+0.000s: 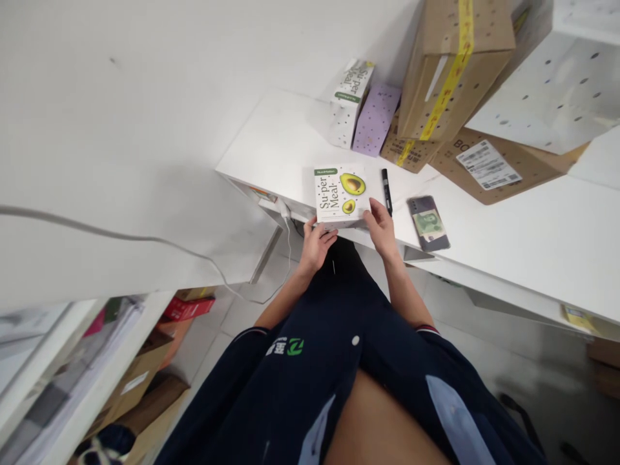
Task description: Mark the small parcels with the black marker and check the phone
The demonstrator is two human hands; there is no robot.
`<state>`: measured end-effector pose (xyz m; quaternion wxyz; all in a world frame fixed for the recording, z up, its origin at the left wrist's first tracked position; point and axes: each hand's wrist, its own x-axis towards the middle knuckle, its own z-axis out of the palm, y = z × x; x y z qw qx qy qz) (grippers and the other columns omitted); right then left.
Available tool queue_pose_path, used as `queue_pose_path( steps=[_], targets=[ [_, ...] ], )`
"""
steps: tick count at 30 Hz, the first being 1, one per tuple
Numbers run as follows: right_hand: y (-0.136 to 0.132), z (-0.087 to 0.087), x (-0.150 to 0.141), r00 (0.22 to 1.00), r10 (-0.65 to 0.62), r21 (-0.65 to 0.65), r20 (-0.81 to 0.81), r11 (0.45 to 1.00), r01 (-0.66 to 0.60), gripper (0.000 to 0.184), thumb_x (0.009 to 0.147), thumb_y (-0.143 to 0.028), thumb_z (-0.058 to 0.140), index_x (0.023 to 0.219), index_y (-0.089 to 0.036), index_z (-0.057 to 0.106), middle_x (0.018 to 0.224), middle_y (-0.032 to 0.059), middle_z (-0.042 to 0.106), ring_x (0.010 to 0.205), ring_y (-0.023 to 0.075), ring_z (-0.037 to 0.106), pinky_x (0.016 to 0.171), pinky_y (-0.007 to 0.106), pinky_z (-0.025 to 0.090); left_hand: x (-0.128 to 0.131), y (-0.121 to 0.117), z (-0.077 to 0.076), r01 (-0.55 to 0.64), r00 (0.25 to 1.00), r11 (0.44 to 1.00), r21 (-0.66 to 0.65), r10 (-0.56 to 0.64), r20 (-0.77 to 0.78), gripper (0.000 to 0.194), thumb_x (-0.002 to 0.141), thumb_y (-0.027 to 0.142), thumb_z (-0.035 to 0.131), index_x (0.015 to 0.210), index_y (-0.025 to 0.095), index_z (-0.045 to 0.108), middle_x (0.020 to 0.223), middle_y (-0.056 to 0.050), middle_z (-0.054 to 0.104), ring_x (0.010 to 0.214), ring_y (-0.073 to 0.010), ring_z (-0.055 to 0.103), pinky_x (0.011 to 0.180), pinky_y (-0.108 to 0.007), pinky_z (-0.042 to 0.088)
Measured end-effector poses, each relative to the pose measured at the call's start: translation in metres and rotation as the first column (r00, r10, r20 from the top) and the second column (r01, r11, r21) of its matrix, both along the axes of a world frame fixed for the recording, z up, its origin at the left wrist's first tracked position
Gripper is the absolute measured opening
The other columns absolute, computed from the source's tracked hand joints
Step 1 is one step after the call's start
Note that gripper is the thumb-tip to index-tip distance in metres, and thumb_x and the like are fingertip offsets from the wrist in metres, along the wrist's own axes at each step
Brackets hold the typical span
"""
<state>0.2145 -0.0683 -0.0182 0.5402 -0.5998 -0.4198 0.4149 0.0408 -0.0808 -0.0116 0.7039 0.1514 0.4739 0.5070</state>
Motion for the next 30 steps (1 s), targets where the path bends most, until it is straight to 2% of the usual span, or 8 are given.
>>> queue_pose_path(
  steps=[6, 9, 11, 14, 17, 19, 23, 30],
  targets=[
    [0.006, -0.001, 0.009, 0.993, -0.004, -0.006, 0.115, 1.000, 0.005, 0.071, 0.082, -0.064, 0.062, 0.137, -0.020, 0.058, 0.141, 0.0125, 0.062, 0.131, 0.0259, 0.057, 0.114, 0.047, 0.045, -0.001, 0.005, -0.017, 0.068, 0.996, 0.997, 0.032, -0.065, -0.066, 0.046, 0.088, 0.040, 0.070, 0.127, 0.031, 0.047, 0.101, -0.003, 0.068, 0.089, -0.0181, 0.072, 0.096, -0.041, 0.052],
    [0.014, 0.000, 0.018, 0.981, 0.013, -0.012, 0.192, 1.000, -0.011, 0.061, 0.085, -0.058, 0.059, 0.132, -0.019, 0.063, 0.135, 0.0122, 0.065, 0.123, 0.0246, 0.061, 0.111, 0.044, 0.047, -0.006, 0.005, -0.023, 0.112, 0.959, 0.989, 0.095, -0.083, -0.269, 0.054, 0.081, 0.040, 0.079, 0.128, 0.032, 0.052, 0.113, -0.005, 0.064, 0.090, -0.0169, 0.068, 0.095, -0.042, 0.053],
    [0.021, 0.003, 0.027, 0.958, -0.020, -0.015, 0.286, 1.000, 0.025, 0.050, 0.088, -0.051, 0.056, 0.125, -0.018, 0.066, 0.127, 0.0132, 0.068, 0.111, 0.0241, 0.065, 0.106, 0.045, 0.050, -0.010, 0.003, -0.025, 0.103, 0.894, 0.977, 0.188, -0.008, -0.448, 0.059, 0.077, 0.038, 0.083, 0.129, 0.031, 0.056, 0.128, -0.008, 0.056, 0.094, -0.0171, 0.065, 0.097, -0.043, 0.053],
    [0.034, 0.005, 0.041, 0.839, -0.115, -0.016, 0.531, 0.989, 0.146, 0.041, 0.090, -0.038, 0.052, 0.120, -0.015, 0.068, 0.116, 0.0160, 0.066, 0.098, 0.0246, 0.066, 0.101, 0.046, 0.051, -0.014, -0.001, -0.023, 0.141, 0.766, 0.910, 0.391, 0.150, -0.625, 0.059, 0.077, 0.036, 0.083, 0.130, 0.029, 0.059, 0.140, -0.011, 0.046, 0.115, -0.0235, 0.058, 0.104, -0.044, 0.050],
    [0.047, 0.006, 0.048, 0.670, -0.067, -0.100, 0.739, 0.973, 0.207, 0.043, 0.090, -0.035, 0.054, 0.125, -0.012, 0.064, 0.117, 0.0198, 0.062, 0.103, 0.0298, 0.064, 0.102, 0.049, 0.047, -0.016, 0.003, -0.018, 0.258, 0.686, 0.821, 0.509, 0.215, -0.695, 0.053, 0.077, 0.035, 0.082, 0.127, 0.027, 0.063, 0.138, -0.012, 0.047, 0.131, -0.0286, 0.048, 0.115, -0.047, 0.041],
    [0.054, 0.006, 0.050, 0.606, 0.025, -0.198, 0.795, 0.955, 0.221, 0.044, 0.091, -0.034, 0.056, 0.127, -0.010, 0.061, 0.120, 0.0228, 0.062, 0.106, 0.0337, 0.064, 0.100, 0.051, 0.046, -0.016, 0.008, -0.015, 0.340, 0.643, 0.790, 0.510, 0.201, -0.739, 0.049, 0.078, 0.035, 0.081, 0.124, 0.026, 0.065, 0.133, -0.013, 0.051, 0.130, -0.0297, 0.048, 0.118, -0.049, 0.037],
    [0.060, 0.008, 0.052, 0.562, 0.126, -0.296, 0.817, 0.929, 0.221, 0.036, 0.092, -0.028, 0.055, 0.122, -0.008, 0.061, 0.113, 0.0244, 0.069, 0.104, 0.0341, 0.066, 0.096, 0.047, 0.047, -0.017, 0.020, -0.013, 0.462, 0.548, 0.766, 0.446, 0.148, -0.823, 0.040, 0.085, 0.040, 0.073, 0.123, 0.026, 0.067, 0.125, -0.013, 0.059, 0.123, -0.0328, 0.053, 0.115, -0.053, 0.038],
    [0.051, 0.006, 0.068, 0.586, 0.190, -0.363, 0.788, 0.912, 0.192, 0.018, 0.086, -0.032, 0.063, 0.090, -0.015, 0.065, 0.096, 0.0202, 0.075, 0.101, 0.0343, 0.069, 0.094, 0.043, 0.050, -0.017, 0.032, -0.016, 0.510, 0.448, 0.753, 0.416, 0.180, -0.875, 0.047, 0.093, 0.055, 0.058, 0.129, 0.025, 0.066, 0.124, -0.016, 0.060, 0.119, -0.0346, 0.056, 0.109, -0.052, 0.044]
  ],
)
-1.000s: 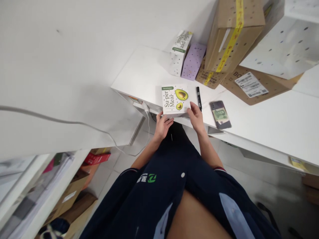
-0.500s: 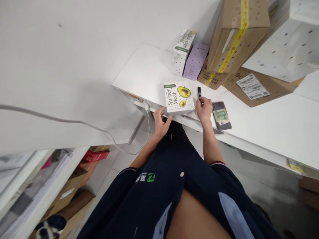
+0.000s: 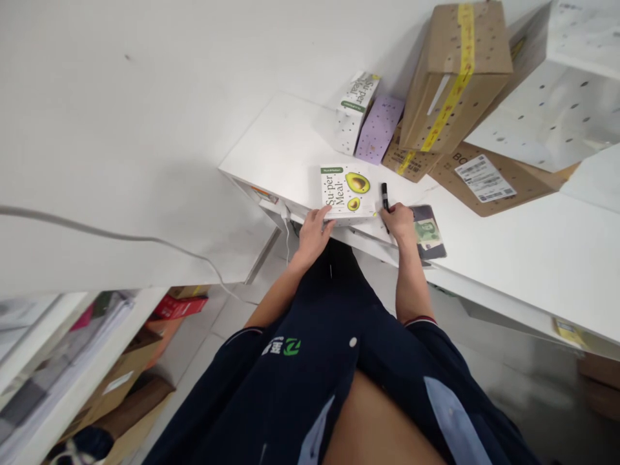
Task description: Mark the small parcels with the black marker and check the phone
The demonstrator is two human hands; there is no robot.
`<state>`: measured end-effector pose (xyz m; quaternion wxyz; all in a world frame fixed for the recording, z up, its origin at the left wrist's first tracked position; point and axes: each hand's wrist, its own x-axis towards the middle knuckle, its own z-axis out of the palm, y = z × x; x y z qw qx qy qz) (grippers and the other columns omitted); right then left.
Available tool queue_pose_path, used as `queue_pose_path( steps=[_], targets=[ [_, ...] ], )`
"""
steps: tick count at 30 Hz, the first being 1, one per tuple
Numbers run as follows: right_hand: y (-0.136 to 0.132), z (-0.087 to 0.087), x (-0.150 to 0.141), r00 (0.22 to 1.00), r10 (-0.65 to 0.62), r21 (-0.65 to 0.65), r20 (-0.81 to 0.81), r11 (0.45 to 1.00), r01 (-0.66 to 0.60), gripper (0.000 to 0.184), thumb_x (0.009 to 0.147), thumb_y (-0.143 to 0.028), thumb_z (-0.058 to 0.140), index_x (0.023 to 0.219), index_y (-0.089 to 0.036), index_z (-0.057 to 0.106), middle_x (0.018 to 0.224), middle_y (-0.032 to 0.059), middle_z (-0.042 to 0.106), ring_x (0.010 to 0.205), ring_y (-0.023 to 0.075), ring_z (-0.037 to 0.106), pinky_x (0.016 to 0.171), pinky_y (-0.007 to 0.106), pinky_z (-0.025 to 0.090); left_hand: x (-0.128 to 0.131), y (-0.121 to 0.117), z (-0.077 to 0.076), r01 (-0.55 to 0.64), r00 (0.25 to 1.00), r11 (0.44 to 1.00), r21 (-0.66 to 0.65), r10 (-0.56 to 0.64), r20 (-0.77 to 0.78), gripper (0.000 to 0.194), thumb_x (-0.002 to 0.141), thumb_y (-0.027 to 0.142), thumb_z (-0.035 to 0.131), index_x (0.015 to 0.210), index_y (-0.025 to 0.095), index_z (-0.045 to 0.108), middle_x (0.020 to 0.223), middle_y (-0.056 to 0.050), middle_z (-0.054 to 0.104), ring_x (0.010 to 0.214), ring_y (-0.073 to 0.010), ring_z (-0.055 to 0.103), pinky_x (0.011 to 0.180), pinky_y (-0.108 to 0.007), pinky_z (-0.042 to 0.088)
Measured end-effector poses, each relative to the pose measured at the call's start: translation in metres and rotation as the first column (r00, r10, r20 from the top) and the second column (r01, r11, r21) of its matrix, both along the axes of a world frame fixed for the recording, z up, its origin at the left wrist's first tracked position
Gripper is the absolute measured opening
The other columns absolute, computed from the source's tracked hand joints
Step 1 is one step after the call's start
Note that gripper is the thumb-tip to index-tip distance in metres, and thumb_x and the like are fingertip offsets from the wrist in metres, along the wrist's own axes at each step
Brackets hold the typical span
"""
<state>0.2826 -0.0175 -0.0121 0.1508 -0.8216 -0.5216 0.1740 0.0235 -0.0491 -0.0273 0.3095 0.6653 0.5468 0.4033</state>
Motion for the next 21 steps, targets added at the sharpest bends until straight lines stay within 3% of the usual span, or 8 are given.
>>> queue_pose_path(
  steps=[2, 5, 7, 10, 13, 16, 21],
  targets=[
    [-0.008, 0.000, 0.002, 0.995, -0.046, 0.072, -0.087, 0.996, 0.052, 0.014, 0.085, -0.032, 0.062, 0.085, -0.018, 0.062, 0.088, 0.0155, 0.075, 0.095, 0.0310, 0.070, 0.091, 0.041, 0.051, 0.000, 0.006, -0.002, -0.011, 1.000, 1.000, 0.012, 0.011, 0.025, 0.049, 0.092, 0.057, 0.059, 0.129, 0.026, 0.066, 0.121, -0.014, 0.060, 0.114, -0.0327, 0.058, 0.108, -0.050, 0.045],
    [-0.026, 0.004, -0.001, 0.928, -0.095, 0.223, -0.361, 0.957, 0.185, 0.016, 0.085, -0.037, 0.059, 0.086, -0.022, 0.054, 0.064, 0.0019, 0.065, 0.064, 0.0228, 0.065, 0.072, 0.038, 0.055, 0.003, 0.016, -0.005, -0.023, 0.998, 1.000, 0.007, 0.023, 0.059, 0.049, 0.091, 0.056, 0.062, 0.130, 0.027, 0.067, 0.119, -0.013, 0.060, 0.105, -0.0297, 0.061, 0.105, -0.048, 0.047],
    [-0.037, 0.009, -0.008, 0.813, -0.035, 0.317, -0.581, 0.910, 0.266, 0.020, 0.086, -0.043, 0.057, 0.089, -0.025, 0.049, 0.055, -0.0053, 0.056, 0.048, 0.0178, 0.054, 0.056, 0.034, 0.051, 0.006, 0.022, -0.006, -0.043, 0.994, 0.999, -0.010, 0.044, 0.100, 0.047, 0.089, 0.052, 0.067, 0.129, 0.028, 0.068, 0.117, -0.012, 0.059, 0.101, -0.0287, 0.061, 0.105, -0.047, 0.047],
    [-0.045, 0.021, -0.021, 0.617, 0.170, 0.448, -0.768, 0.831, 0.329, 0.026, 0.086, -0.048, 0.059, 0.091, -0.026, 0.046, 0.056, -0.0073, 0.055, 0.045, 0.0143, 0.052, 0.049, 0.030, 0.049, 0.011, 0.026, -0.007, -0.088, 0.982, 0.996, -0.006, 0.088, 0.166, 0.043, 0.084, 0.043, 0.075, 0.123, 0.026, 0.070, 0.117, -0.011, 0.058, 0.103, -0.0284, 0.061, 0.104, -0.045, 0.048],
    [-0.041, 0.033, -0.036, 0.510, 0.322, 0.524, -0.797, 0.790, 0.319, 0.028, 0.088, -0.051, 0.059, 0.097, -0.026, 0.054, 0.060, -0.0065, 0.058, 0.047, 0.0120, 0.054, 0.049, 0.027, 0.050, 0.014, 0.023, -0.009, -0.121, 0.984, 0.991, 0.064, 0.111, 0.143, 0.035, 0.087, 0.039, 0.072, 0.119, 0.025, 0.070, 0.120, -0.012, 0.056, 0.104, -0.0263, 0.061, 0.102, -0.041, 0.049],
    [-0.026, 0.041, -0.054, 0.458, 0.451, 0.593, -0.766, 0.770, 0.234, 0.032, 0.090, -0.055, 0.060, 0.103, -0.026, 0.061, 0.067, -0.0051, 0.062, 0.052, 0.0104, 0.057, 0.053, 0.025, 0.052, 0.013, 0.019, -0.015, -0.118, 0.993, 0.981, 0.156, 0.121, -0.009, 0.028, 0.096, 0.039, 0.059, 0.116, 0.022, 0.070, 0.120, -0.012, 0.058, 0.104, -0.0225, 0.063, 0.099, -0.037, 0.051],
    [0.006, 0.037, -0.085, 0.473, 0.587, 0.695, -0.657, 0.714, 0.080, 0.033, 0.079, -0.050, 0.077, 0.094, -0.025, 0.061, 0.081, -0.0048, 0.063, 0.064, 0.0082, 0.059, 0.063, 0.022, 0.052, 0.010, 0.021, -0.029, -0.079, 0.967, 0.951, 0.299, 0.146, -0.208, 0.040, 0.105, 0.043, 0.041, 0.122, 0.018, 0.067, 0.116, -0.013, 0.062, 0.100, -0.0180, 0.065, 0.091, -0.031, 0.054]
  ],
)
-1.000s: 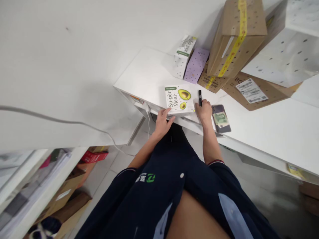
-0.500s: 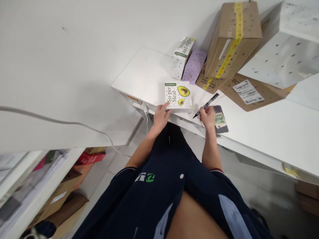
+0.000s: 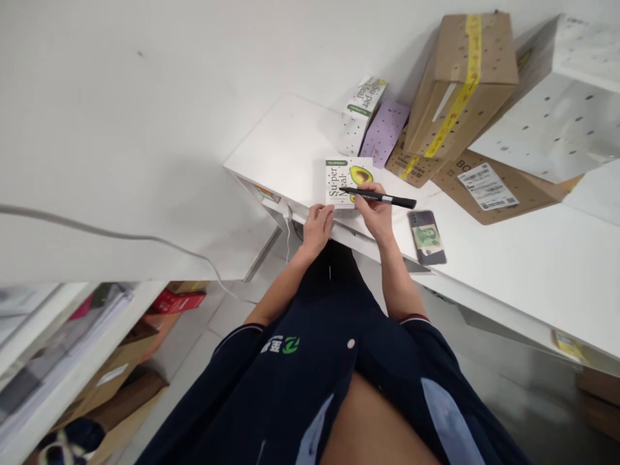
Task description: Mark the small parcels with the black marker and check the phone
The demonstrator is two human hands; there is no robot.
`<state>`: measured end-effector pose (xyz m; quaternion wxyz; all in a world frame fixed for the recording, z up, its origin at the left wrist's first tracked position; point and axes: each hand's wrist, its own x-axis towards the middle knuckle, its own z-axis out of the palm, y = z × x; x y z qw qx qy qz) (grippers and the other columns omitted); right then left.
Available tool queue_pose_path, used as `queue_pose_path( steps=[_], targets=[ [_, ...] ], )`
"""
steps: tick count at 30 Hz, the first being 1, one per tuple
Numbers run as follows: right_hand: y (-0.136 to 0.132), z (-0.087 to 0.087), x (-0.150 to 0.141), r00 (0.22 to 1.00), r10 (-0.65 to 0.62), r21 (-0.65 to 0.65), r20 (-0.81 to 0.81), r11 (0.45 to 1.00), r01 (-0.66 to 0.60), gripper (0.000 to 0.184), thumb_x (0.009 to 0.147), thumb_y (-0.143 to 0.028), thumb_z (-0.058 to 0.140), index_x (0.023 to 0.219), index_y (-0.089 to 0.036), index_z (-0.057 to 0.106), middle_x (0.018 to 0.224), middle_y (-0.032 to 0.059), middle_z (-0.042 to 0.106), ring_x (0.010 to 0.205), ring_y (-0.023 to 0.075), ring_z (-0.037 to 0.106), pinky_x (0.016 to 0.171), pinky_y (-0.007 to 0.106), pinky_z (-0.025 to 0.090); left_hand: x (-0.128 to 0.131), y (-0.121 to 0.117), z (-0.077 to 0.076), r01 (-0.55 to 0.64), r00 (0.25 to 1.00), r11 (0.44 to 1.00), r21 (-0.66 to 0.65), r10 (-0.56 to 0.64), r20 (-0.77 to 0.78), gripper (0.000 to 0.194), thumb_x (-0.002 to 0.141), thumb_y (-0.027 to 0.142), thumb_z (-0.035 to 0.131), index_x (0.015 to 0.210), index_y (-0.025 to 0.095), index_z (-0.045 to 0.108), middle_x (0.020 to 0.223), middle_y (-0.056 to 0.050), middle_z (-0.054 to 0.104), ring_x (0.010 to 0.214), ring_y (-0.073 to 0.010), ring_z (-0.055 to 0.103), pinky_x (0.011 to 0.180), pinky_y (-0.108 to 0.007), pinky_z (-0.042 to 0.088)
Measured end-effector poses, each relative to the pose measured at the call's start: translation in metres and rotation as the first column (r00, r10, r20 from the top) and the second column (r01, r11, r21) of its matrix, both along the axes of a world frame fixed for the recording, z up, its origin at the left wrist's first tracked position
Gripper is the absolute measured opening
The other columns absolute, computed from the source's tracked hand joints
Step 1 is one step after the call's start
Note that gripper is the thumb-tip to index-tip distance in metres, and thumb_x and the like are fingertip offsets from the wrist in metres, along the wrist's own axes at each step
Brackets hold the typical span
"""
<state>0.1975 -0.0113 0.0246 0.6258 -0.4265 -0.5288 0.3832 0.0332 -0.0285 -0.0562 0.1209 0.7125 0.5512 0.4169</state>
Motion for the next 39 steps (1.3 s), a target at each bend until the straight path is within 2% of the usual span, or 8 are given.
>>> queue_pose_path(
  steps=[5, 8, 13, 20, 26, 39],
  targets=[
    [0.019, -0.023, -0.012, 0.993, 0.003, -0.084, 0.118, 0.996, 0.007, 0.033, 0.089, -0.055, 0.062, 0.086, -0.023, 0.056, 0.065, -0.0052, 0.057, 0.057, 0.0110, 0.055, 0.056, 0.024, 0.046, 0.001, 0.006, -0.008, -0.026, 1.000, 0.995, 0.101, 0.026, -0.001, 0.049, 0.106, 0.047, 0.033, 0.118, 0.016, 0.070, 0.111, -0.013, 0.063, 0.098, -0.0167, 0.066, 0.088, -0.029, 0.055],
    [0.019, -0.030, -0.012, 0.970, -0.010, -0.068, 0.244, 0.997, 0.027, 0.036, 0.091, -0.057, 0.056, 0.088, -0.021, 0.060, 0.066, -0.0035, 0.059, 0.057, 0.0122, 0.055, 0.058, 0.026, 0.046, 0.001, 0.007, -0.009, -0.019, 1.000, 0.994, 0.107, 0.020, -0.004, 0.050, 0.107, 0.047, 0.032, 0.117, 0.016, 0.070, 0.110, -0.013, 0.064, 0.099, -0.0167, 0.066, 0.092, -0.030, 0.055],
    [0.015, -0.025, -0.012, 0.927, -0.057, -0.030, 0.372, 0.997, 0.073, 0.038, 0.092, -0.057, 0.052, 0.085, -0.021, 0.061, 0.065, -0.0018, 0.061, 0.058, 0.0137, 0.057, 0.064, 0.028, 0.048, 0.000, 0.008, -0.011, -0.012, 1.000, 0.996, 0.089, 0.013, -0.008, 0.051, 0.106, 0.048, 0.032, 0.119, 0.016, 0.069, 0.111, -0.014, 0.064, 0.100, -0.0174, 0.067, 0.092, -0.031, 0.055],
    [0.013, -0.021, -0.015, 0.895, -0.106, 0.038, 0.433, 0.994, 0.100, 0.036, 0.093, -0.054, 0.049, 0.082, -0.022, 0.059, 0.066, -0.0011, 0.061, 0.060, 0.0140, 0.058, 0.064, 0.028, 0.048, -0.004, 0.008, -0.007, 0.016, 0.997, 1.000, -0.023, -0.018, -0.074, 0.050, 0.106, 0.048, 0.031, 0.126, 0.018, 0.067, 0.114, -0.014, 0.064, 0.099, -0.0182, 0.066, 0.087, -0.029, 0.055],
    [0.015, -0.022, -0.015, 0.867, -0.119, 0.078, 0.484, 0.993, 0.093, 0.036, 0.094, -0.054, 0.047, 0.082, -0.022, 0.059, 0.069, 0.0000, 0.063, 0.061, 0.0135, 0.057, 0.063, 0.027, 0.049, -0.003, 0.008, -0.005, 0.008, 0.999, 0.999, -0.033, -0.010, -0.047, 0.056, 0.106, 0.052, 0.028, 0.123, 0.017, 0.068, 0.113, -0.014, 0.064, 0.101, -0.0191, 0.066, 0.085, -0.029, 0.054],
    [0.015, -0.018, -0.017, 0.873, -0.073, 0.027, 0.483, 0.997, 0.068, 0.036, 0.093, -0.054, 0.048, 0.081, -0.021, 0.058, 0.064, -0.0009, 0.060, 0.055, 0.0120, 0.053, 0.060, 0.027, 0.047, 0.000, 0.008, -0.005, -0.018, 0.999, 1.000, -0.026, 0.017, -0.047, 0.059, 0.106, 0.055, 0.024, 0.121, 0.018, 0.068, 0.111, -0.012, 0.065, 0.101, -0.0171, 0.065, 0.087, -0.028, 0.053]
  ],
)
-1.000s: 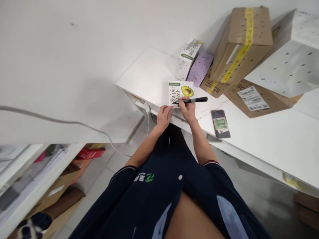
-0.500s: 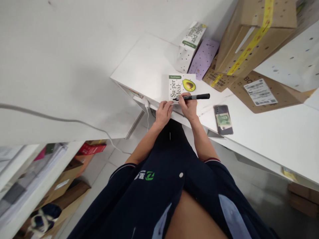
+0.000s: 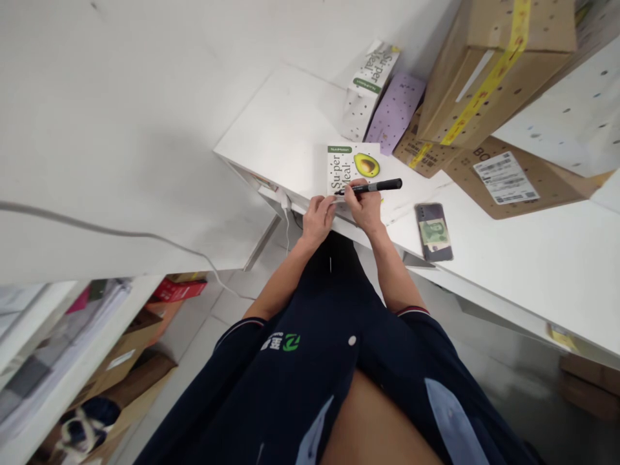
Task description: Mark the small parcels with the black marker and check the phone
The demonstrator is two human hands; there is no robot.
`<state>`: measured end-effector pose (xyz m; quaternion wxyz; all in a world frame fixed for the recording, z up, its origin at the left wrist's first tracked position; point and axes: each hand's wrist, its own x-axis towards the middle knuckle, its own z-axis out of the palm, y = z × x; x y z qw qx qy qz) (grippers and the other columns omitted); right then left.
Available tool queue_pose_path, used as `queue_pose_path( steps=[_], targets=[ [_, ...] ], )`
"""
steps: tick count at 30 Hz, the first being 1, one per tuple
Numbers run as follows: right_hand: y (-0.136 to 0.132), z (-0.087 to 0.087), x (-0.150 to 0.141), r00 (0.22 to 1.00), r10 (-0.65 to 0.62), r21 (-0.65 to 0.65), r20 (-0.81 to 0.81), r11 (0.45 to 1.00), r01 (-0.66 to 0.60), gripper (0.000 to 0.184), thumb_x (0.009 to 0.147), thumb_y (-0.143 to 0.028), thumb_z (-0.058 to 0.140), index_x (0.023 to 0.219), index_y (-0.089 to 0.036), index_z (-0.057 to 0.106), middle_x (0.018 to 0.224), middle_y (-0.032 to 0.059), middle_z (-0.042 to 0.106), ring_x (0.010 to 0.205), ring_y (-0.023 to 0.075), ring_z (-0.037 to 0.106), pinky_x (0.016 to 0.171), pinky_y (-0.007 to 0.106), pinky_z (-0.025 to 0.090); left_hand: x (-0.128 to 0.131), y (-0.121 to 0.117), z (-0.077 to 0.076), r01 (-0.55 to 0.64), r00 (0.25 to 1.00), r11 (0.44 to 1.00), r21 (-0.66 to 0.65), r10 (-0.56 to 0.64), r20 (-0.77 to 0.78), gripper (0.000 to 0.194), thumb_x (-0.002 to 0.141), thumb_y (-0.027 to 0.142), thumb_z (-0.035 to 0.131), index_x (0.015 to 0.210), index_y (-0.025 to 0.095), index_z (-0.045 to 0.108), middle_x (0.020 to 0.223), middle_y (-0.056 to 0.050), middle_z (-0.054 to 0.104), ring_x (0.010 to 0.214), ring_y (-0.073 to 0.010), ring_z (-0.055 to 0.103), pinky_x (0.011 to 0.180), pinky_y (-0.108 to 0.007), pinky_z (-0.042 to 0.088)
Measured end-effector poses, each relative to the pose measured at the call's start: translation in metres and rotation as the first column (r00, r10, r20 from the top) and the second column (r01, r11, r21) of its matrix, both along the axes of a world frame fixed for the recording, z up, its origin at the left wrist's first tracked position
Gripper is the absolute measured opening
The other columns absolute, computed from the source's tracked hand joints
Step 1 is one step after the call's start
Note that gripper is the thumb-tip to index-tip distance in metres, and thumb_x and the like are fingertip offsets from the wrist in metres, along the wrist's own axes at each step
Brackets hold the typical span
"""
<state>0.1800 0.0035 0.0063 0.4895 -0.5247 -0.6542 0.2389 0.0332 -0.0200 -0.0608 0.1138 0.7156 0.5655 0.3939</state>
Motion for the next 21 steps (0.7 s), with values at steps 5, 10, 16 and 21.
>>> queue_pose_path(
  steps=[5, 10, 16, 21],
  targets=[
    [-0.0008, 0.0020, 0.0009, 1.000, 0.003, -0.057, 0.003, 0.998, -0.003, 0.037, 0.092, -0.054, 0.049, 0.081, -0.021, 0.060, 0.062, -0.0014, 0.058, 0.057, 0.0127, 0.054, 0.061, 0.027, 0.047, 0.0000, 0.0003, -0.0009, 0.007, 1.000, 1.000, 0.006, -0.007, 0.018, 0.061, 0.105, 0.057, 0.024, 0.120, 0.017, 0.068, 0.111, -0.014, 0.065, 0.101, -0.0187, 0.065, 0.087, -0.030, 0.054],
    [-0.0009, 0.0031, 0.0028, 1.000, 0.003, -0.085, 0.014, 0.996, -0.002, 0.036, 0.092, -0.053, 0.050, 0.080, -0.021, 0.059, 0.064, -0.0006, 0.061, 0.059, 0.0142, 0.057, 0.064, 0.028, 0.048, -0.0014, 0.0003, -0.0009, 0.004, 1.000, 1.000, -0.022, -0.004, -0.003, 0.060, 0.105, 0.057, 0.024, 0.121, 0.019, 0.068, 0.113, -0.013, 0.064, 0.103, -0.0187, 0.065, 0.086, -0.030, 0.054],
    [-0.0003, 0.0041, 0.0018, 1.000, -0.010, -0.086, 0.010, 0.996, 0.010, 0.037, 0.092, -0.056, 0.048, 0.081, -0.022, 0.058, 0.063, -0.0008, 0.058, 0.059, 0.0144, 0.056, 0.063, 0.028, 0.046, -0.0019, -0.0004, 0.0003, 0.023, 1.000, 0.999, -0.045, -0.022, 0.015, 0.054, 0.105, 0.053, 0.029, 0.123, 0.019, 0.067, 0.114, -0.014, 0.062, 0.104, -0.0198, 0.064, 0.085, -0.030, 0.054],
    [0.0002, 0.0040, 0.0008, 1.000, 0.010, -0.067, -0.014, 0.998, -0.011, 0.037, 0.092, -0.056, 0.048, 0.080, -0.021, 0.057, 0.062, -0.0015, 0.058, 0.056, 0.0132, 0.054, 0.062, 0.028, 0.046, -0.0013, -0.0001, -0.0006, 0.016, 1.000, 0.999, -0.030, -0.016, 0.010, 0.055, 0.105, 0.054, 0.028, 0.122, 0.018, 0.067, 0.114, -0.013, 0.062, 0.103, -0.0191, 0.064, 0.086, -0.030, 0.054]
  ],
)
